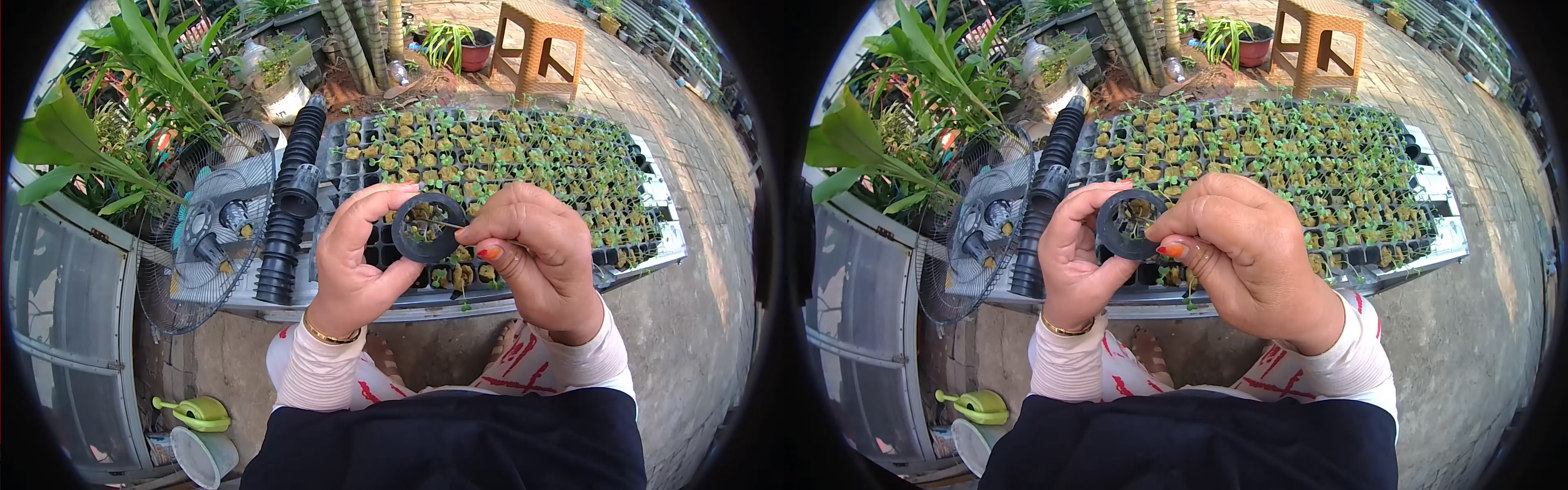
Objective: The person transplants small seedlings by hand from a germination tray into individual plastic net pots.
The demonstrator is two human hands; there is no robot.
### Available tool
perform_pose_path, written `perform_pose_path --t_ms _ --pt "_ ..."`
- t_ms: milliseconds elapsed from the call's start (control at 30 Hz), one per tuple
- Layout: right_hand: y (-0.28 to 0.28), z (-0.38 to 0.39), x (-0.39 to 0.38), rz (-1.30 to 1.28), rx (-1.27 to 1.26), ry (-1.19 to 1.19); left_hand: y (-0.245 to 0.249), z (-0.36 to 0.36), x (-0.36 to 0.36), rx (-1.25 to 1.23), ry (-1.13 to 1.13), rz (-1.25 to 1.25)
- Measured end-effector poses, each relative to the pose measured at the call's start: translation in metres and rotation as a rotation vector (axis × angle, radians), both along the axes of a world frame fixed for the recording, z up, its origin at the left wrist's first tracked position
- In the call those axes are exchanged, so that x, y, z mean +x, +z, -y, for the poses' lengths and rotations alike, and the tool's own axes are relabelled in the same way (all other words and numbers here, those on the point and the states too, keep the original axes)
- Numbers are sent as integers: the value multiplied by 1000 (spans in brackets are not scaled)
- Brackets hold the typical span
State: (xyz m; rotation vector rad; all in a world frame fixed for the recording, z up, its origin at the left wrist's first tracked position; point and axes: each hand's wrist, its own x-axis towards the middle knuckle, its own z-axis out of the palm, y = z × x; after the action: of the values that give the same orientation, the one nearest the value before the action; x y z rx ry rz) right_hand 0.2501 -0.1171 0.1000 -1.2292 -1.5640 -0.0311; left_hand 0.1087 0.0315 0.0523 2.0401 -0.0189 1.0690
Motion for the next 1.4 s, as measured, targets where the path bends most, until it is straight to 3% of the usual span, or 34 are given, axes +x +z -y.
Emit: perform_pose_path --t_ms 333,500,633,767,833,967,1033,1167,1233,1400 --pt "4 11 3 -119 116 -29 -2 6 0 -175 52 -2" --pt "1 11 0 -361 185 -18 -1 3 -3 -227 -37 -16" --pt "8 -1 -6 -350 198 9 8 6 -8 -403 -111 70" --pt "40 -17 -20 -316 -19 26 22 -1 -22 -704 -170 206" --pt "59 -30 -23 -218 -395 38 29 -16 -33 -833 -107 143" --pt "52 -91 -28 -146 -357 54 45 -40 -50 -963 -124 134" --pt "49 -118 -33 -234 -470 194 48 -55 -60 -943 -79 87" --pt "61 -161 -54 -230 -585 249 57 -83 -82 -975 -19 50" --pt "55 -188 -61 -59 -571 180 56 -101 -93 -984 14 37" --pt "48 -236 -82 83 -546 97 56 -131 -103 -1017 90 15"
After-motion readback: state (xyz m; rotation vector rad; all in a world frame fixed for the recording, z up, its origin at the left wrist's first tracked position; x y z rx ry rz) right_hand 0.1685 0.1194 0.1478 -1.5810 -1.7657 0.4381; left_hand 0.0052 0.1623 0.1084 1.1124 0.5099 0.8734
